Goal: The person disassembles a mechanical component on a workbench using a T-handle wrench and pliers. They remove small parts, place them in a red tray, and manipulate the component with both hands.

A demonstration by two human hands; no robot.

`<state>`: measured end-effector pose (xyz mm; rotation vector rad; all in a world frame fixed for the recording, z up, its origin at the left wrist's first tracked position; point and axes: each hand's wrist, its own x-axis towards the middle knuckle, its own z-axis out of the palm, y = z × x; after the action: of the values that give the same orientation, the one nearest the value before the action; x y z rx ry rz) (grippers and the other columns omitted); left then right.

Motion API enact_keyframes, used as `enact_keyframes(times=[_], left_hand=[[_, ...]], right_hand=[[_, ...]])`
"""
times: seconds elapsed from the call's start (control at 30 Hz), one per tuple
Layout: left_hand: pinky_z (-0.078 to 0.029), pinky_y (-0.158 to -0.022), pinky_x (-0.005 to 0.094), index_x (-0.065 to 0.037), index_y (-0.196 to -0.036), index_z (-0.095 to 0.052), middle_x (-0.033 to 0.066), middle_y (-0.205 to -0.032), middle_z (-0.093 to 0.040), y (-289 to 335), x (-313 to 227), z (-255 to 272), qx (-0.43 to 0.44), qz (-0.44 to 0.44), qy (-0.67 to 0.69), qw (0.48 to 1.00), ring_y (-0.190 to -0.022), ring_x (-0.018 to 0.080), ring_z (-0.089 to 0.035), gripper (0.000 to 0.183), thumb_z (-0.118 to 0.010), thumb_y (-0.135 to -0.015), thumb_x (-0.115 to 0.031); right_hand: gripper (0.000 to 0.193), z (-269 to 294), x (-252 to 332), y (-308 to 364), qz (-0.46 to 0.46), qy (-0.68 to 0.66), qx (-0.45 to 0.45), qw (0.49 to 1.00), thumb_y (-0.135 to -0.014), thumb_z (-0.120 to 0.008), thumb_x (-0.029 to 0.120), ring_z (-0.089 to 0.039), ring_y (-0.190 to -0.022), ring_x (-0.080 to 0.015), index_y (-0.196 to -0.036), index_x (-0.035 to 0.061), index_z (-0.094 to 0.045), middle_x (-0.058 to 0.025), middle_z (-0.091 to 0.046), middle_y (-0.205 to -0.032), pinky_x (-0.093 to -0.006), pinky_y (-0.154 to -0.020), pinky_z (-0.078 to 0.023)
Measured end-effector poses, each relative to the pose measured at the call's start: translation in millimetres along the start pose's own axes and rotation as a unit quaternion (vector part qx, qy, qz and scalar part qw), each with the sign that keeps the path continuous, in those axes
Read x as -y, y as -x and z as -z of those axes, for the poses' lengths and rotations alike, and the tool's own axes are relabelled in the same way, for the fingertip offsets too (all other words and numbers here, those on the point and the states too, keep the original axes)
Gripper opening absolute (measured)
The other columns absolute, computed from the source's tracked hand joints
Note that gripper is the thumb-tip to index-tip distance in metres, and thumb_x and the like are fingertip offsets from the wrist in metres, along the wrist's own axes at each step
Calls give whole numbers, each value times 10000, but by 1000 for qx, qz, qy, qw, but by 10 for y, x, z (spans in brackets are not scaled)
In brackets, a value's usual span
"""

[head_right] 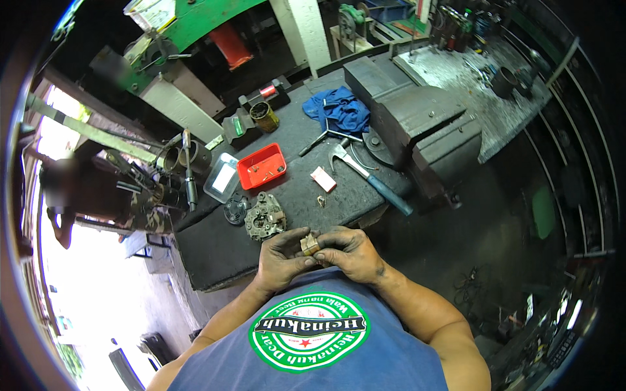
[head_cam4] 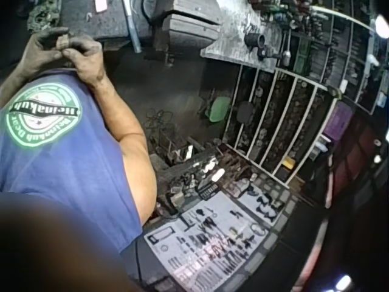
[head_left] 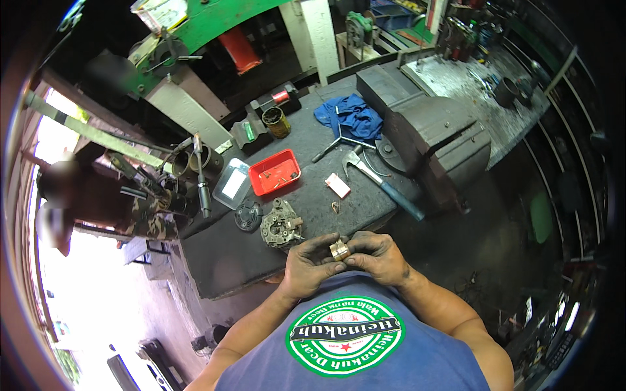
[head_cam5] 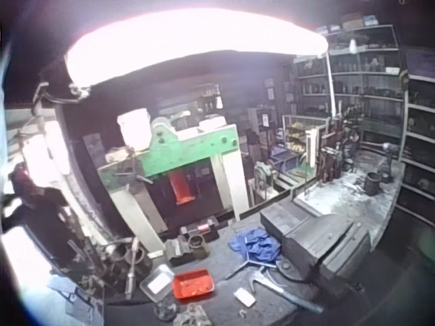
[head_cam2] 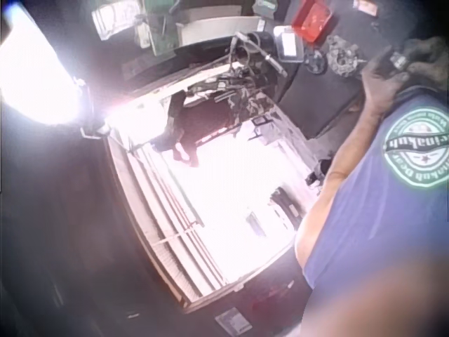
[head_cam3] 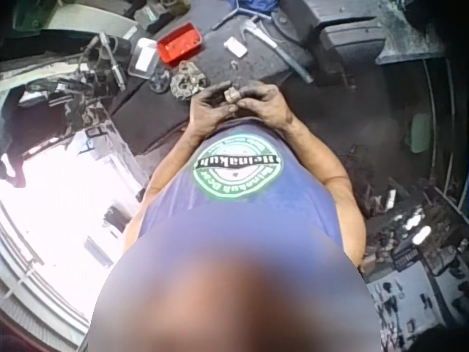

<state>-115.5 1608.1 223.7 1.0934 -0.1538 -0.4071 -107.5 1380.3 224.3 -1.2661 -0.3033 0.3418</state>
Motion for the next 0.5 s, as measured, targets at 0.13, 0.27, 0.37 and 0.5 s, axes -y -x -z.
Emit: enact_keyframes(times=[0.13, 0.27, 0.37, 0.5], left_hand=[[-548, -1145, 456, 8, -1504, -554, 226, -1498, -619, -28, 0, 142, 61, 36, 26, 997, -1364, 299, -631, 647, -828, -919, 26], [-524, -1171, 460, -7, -1554, -494, 237, -1551, -570, -118, -25, 238, 119, 116, 44, 985, -1404, 304, -597, 733, -852, -915, -35], [-536, -1147, 457, -13, -1488, -528, 221, -1466, -638, -179, 8, 234, 127, 176, 27, 976, -1330, 294, -648, 672, -868, -912, -82], [-570, -1097, 455, -60, -1353, -583, 170, -1340, -712, -327, 157, 50, 105, 232, 144, 956, -1251, 282, -697, 506, -853, -926, -80]], right_hand=[[275, -201, -1, 121, 54, 22, -50, 997, -930, -828, 77, -726, -905, -183, -1195, 11, -787, -83, -731, -994, -353, -822, -595], [453, -258, 85, 270, 217, 476, -111, 845, -744, -891, 138, -672, -791, -283, -1179, 63, -788, -53, -693, -912, -415, -727, -527], [492, -289, 153, 435, 205, 545, -110, 806, -717, -894, 155, -659, -785, -263, -1187, 67, -783, -45, -686, -880, -412, -725, -509], [479, -311, 165, 538, 250, 453, -228, 825, -752, -878, 35, -687, -764, -264, -1216, 49, -758, -63, -704, -892, -396, -705, -536]])
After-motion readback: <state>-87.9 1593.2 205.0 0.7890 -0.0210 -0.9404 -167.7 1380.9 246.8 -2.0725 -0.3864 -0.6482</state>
